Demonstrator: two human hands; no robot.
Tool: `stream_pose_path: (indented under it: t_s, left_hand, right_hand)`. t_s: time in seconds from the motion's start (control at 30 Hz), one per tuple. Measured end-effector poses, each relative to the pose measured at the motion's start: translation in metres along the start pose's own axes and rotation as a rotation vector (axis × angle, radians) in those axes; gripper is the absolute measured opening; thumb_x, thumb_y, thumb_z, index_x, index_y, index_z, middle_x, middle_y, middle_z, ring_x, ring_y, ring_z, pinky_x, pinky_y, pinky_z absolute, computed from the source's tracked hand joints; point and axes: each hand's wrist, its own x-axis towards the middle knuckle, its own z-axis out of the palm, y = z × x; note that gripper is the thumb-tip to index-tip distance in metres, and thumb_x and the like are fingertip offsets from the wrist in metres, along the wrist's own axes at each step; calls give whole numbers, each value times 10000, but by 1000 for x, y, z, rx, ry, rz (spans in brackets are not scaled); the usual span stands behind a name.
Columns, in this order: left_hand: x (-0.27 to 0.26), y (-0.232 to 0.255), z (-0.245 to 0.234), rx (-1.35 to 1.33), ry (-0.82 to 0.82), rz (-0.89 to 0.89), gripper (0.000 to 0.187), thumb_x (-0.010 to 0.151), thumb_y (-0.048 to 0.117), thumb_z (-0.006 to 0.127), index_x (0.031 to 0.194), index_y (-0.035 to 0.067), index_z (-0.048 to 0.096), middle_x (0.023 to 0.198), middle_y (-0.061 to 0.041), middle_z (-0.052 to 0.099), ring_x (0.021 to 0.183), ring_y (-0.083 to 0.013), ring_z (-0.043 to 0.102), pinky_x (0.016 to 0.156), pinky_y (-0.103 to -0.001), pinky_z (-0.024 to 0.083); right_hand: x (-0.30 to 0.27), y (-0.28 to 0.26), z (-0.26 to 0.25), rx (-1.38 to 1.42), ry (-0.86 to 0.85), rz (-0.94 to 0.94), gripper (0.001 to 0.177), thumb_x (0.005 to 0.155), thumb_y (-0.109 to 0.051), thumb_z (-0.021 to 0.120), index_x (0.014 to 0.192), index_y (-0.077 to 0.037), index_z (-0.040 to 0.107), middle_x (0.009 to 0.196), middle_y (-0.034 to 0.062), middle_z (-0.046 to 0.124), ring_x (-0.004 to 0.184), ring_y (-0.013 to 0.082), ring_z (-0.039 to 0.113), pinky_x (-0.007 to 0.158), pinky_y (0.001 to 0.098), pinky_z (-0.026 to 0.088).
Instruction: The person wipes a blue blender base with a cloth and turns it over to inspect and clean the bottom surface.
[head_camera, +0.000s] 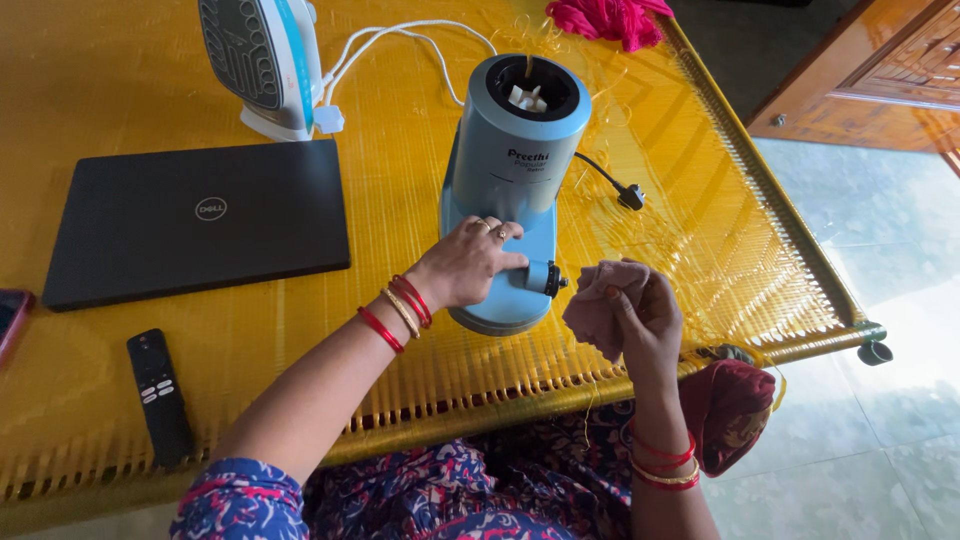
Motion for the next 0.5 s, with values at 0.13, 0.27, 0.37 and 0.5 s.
stream_pose_path:
  t_s: [0.13, 0.27, 0.37, 0.5]
  left_hand:
    - [3, -3, -3, 0, -106, -3, 504, 822, -63, 512, 1160, 213, 766, 1380, -169, 580, 1244, -348, 577, 1119, -484, 402]
    - [-4, -1, -2, -48, -114, 3, 511, 850, -70, 510, 1187, 228, 753, 1388, -136, 560, 1242, -323, 577, 1146, -470, 388]
    - [-10, 2, 1, -72, -99, 2, 499, 850, -75, 513, 1167, 223, 757, 1399, -119, 555, 1255, -314, 575, 1158, -466, 388]
    - [-18, 17, 1, -149, -132, 33, 512, 822, -86, 538, 1172, 218, 756, 1407, -117, 541, 1236, -304, 566, 1120, -461, 407]
  right_hand:
    - [-2, 3, -2, 10, 12, 5, 284, 994, -23, 686, 1260, 13, 593, 1151, 58, 681, 1078, 106, 642, 938, 257, 514]
    - [-3, 6, -4, 35, 16, 7, 306, 984, -29, 678, 1274, 5, 584, 1164, 50, 681, 1090, 102, 645, 957, 252, 516]
    - [-3, 11, -4, 25, 19, 2, 294, 1000, -20, 684, 1274, 18, 584, 1155, 56, 679, 1082, 107, 640, 949, 257, 513]
    - [-4, 6, 1, 17, -1, -1, 334, 983, -14, 676, 1298, 22, 570, 1179, 54, 676, 1114, 110, 640, 979, 258, 510]
